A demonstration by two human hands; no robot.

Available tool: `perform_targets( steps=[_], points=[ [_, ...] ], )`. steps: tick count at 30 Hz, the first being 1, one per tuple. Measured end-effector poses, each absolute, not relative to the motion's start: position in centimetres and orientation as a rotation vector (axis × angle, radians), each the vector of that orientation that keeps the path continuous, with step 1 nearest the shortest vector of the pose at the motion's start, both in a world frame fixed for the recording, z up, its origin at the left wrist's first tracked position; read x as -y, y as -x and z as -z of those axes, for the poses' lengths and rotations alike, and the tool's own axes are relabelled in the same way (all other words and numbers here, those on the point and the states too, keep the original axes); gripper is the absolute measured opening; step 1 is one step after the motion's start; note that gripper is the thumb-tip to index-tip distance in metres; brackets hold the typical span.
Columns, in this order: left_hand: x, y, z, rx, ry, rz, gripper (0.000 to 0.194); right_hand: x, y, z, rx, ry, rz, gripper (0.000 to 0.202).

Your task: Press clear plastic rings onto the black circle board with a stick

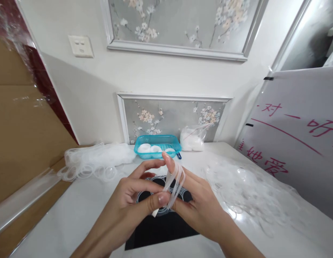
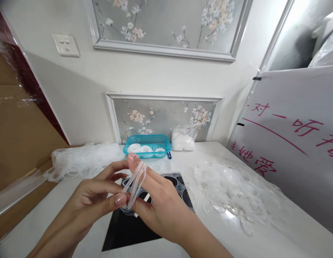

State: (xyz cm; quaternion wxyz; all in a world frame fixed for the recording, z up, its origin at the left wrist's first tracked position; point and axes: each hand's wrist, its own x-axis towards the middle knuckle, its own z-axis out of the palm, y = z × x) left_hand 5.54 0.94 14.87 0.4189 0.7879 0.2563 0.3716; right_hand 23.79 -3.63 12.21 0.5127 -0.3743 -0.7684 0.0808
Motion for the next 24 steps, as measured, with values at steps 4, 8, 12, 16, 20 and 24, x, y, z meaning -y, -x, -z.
perform_targets(
  steps=[4,8,12,16,20,24],
  points=[
    [-1.1,-5.6,-14.9,-0.659,-2.004,-0.924,0.022,3.3,-23.6,-12.1,1.839,0.895,-0.223,0.083],
    [-1.3,-5.6,-14.8,-0.714,-2.094,-0.877,0.016,2.7,-23.4,-11.7,1.853,0.872,-0.237,0.085],
    [-1.4,-5.7,-14.3,-0.742,-2.202,-0.944,0.018,2.1,-23.4,-11.3,1.855,0.879,-0.227,0.090],
    [-1.4,-5.9,-14.0,-0.786,-2.264,-1.058,0.020,1.7,-23.5,-11.3,1.849,0.921,-0.234,0.087],
    [-1.3,-6.4,-14.5,-0.832,-2.237,-1.038,0.019,1.6,-23.3,-11.4,1.855,0.919,-0.254,0.081],
    [-1.2,-6.7,-14.8,-0.733,-2.123,-1.047,0.019,2.1,-23.0,-11.4,1.864,0.860,-0.225,0.075]
  ],
)
